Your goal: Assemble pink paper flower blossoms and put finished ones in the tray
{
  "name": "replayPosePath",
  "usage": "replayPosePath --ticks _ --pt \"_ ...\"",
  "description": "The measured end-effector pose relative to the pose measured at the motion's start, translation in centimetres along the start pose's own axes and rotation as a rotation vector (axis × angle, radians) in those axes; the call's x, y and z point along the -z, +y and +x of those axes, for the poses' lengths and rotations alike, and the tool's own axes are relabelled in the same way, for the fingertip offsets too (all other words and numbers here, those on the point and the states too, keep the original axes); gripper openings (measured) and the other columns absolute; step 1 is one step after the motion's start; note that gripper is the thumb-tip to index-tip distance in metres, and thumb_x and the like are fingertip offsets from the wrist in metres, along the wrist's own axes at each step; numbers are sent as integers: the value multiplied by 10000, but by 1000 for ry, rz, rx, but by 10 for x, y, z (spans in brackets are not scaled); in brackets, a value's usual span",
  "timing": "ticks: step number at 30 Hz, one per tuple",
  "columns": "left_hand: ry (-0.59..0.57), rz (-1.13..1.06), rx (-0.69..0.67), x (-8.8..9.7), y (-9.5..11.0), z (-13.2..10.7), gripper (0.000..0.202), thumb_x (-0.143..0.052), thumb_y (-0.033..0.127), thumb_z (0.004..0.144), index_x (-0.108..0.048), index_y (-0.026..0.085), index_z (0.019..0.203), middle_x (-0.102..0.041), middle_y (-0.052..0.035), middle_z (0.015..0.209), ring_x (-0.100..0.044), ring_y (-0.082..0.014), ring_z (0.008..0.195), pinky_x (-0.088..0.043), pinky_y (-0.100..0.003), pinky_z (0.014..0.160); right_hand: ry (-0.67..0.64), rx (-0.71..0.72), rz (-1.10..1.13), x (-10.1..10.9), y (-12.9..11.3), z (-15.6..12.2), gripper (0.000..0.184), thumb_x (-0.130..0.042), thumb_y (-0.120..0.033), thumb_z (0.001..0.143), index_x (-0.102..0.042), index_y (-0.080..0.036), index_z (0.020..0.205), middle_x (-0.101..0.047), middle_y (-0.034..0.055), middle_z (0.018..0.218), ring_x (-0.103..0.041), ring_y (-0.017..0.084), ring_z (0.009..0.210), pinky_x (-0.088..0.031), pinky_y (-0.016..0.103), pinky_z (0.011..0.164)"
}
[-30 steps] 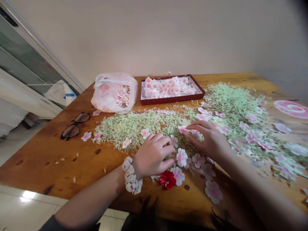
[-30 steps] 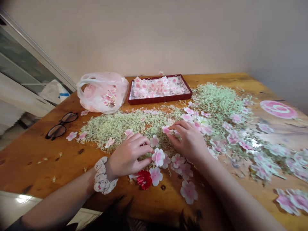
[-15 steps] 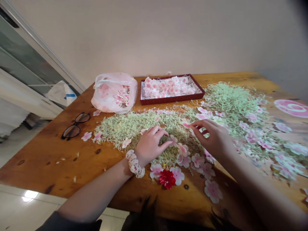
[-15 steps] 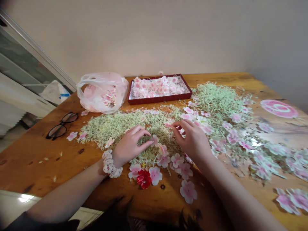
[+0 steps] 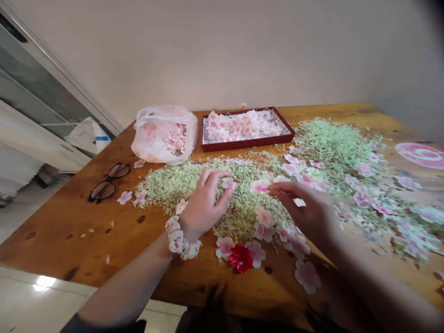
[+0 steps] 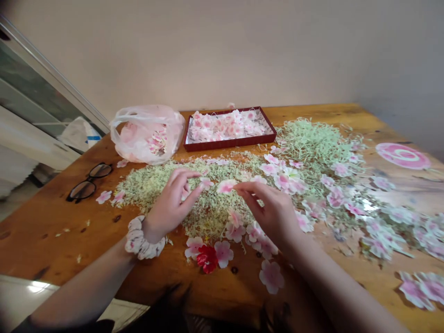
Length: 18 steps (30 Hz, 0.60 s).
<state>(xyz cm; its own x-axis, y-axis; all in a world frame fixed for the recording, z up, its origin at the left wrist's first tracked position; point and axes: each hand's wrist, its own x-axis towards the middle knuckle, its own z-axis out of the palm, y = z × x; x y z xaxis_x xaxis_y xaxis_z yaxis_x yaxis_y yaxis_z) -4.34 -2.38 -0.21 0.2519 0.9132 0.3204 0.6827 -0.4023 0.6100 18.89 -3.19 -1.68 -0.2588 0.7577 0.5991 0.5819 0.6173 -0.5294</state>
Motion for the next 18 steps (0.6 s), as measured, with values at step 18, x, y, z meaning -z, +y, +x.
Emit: replayPosePath --ticks 18 --pt "-348 -699 411 -20 7 -8 304 -732 338 694 -505 148 625 -578 37 559 -494 -71 485 -348 -187 468 -396 -428 519 -11 -25 0 196 -643 -384 811 -648 -190 833 -681 30 725 -616 131 583 -476 219 476"
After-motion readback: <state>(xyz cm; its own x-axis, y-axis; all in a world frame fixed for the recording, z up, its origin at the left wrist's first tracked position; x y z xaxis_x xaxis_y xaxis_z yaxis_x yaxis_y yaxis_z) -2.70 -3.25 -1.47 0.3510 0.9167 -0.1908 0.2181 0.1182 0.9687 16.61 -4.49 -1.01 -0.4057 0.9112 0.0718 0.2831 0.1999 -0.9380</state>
